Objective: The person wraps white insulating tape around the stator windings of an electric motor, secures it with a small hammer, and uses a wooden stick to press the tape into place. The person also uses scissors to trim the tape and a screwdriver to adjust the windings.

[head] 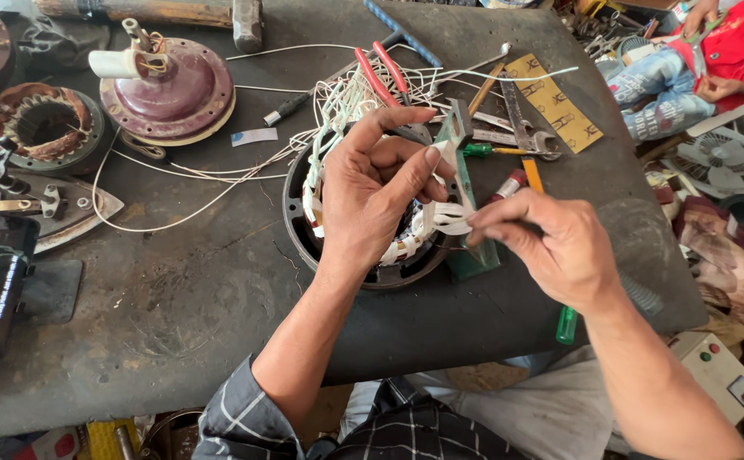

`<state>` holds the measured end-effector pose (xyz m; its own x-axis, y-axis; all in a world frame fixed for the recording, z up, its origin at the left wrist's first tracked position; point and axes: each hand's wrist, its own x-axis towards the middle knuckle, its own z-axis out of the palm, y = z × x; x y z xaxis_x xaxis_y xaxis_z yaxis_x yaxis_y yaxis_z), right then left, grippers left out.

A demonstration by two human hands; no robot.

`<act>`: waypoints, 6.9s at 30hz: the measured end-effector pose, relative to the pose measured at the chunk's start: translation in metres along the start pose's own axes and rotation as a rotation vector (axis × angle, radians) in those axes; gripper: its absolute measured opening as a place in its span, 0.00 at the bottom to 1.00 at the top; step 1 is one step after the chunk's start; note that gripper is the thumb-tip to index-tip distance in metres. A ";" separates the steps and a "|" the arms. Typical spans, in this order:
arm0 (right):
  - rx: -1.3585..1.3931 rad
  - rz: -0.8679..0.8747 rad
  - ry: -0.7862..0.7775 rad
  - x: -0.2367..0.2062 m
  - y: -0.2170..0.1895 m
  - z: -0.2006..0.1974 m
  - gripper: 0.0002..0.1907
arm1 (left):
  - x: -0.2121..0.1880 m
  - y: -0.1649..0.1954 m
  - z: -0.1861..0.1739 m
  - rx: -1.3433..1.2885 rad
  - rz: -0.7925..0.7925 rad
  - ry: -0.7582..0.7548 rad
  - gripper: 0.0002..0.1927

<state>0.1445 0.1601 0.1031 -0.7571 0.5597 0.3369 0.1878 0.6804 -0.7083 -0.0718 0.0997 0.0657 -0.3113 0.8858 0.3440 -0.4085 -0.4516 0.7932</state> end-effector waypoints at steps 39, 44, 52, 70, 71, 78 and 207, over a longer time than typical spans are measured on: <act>-0.331 0.205 -0.077 0.062 -0.023 0.029 0.16 | 0.007 -0.002 -0.013 0.077 0.063 0.143 0.12; -0.332 0.205 -0.143 0.070 -0.016 0.030 0.15 | 0.010 0.004 -0.009 0.783 0.185 0.229 0.14; -0.369 0.169 -0.204 0.075 -0.007 0.026 0.12 | -0.012 0.026 0.012 1.296 0.538 0.205 0.10; -0.385 0.118 -0.179 0.075 -0.004 0.026 0.12 | -0.016 0.051 -0.012 1.094 0.134 -0.438 0.07; -0.421 0.059 -0.137 0.073 -0.007 0.023 0.12 | -0.015 0.051 -0.012 1.098 0.118 -0.441 0.08; -0.718 0.124 -0.376 0.037 -0.039 -0.041 0.20 | -0.016 0.052 -0.016 1.086 0.106 -0.426 0.09; 0.525 0.501 -0.322 0.078 0.065 -0.046 0.12 | -0.002 0.011 -0.007 1.004 0.325 -0.687 0.42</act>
<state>0.1267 0.2696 0.1114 -0.8192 0.5214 -0.2388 0.2953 0.0266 -0.9550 -0.0813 0.0922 0.0702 0.3585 0.7579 0.5450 0.5285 -0.6460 0.5508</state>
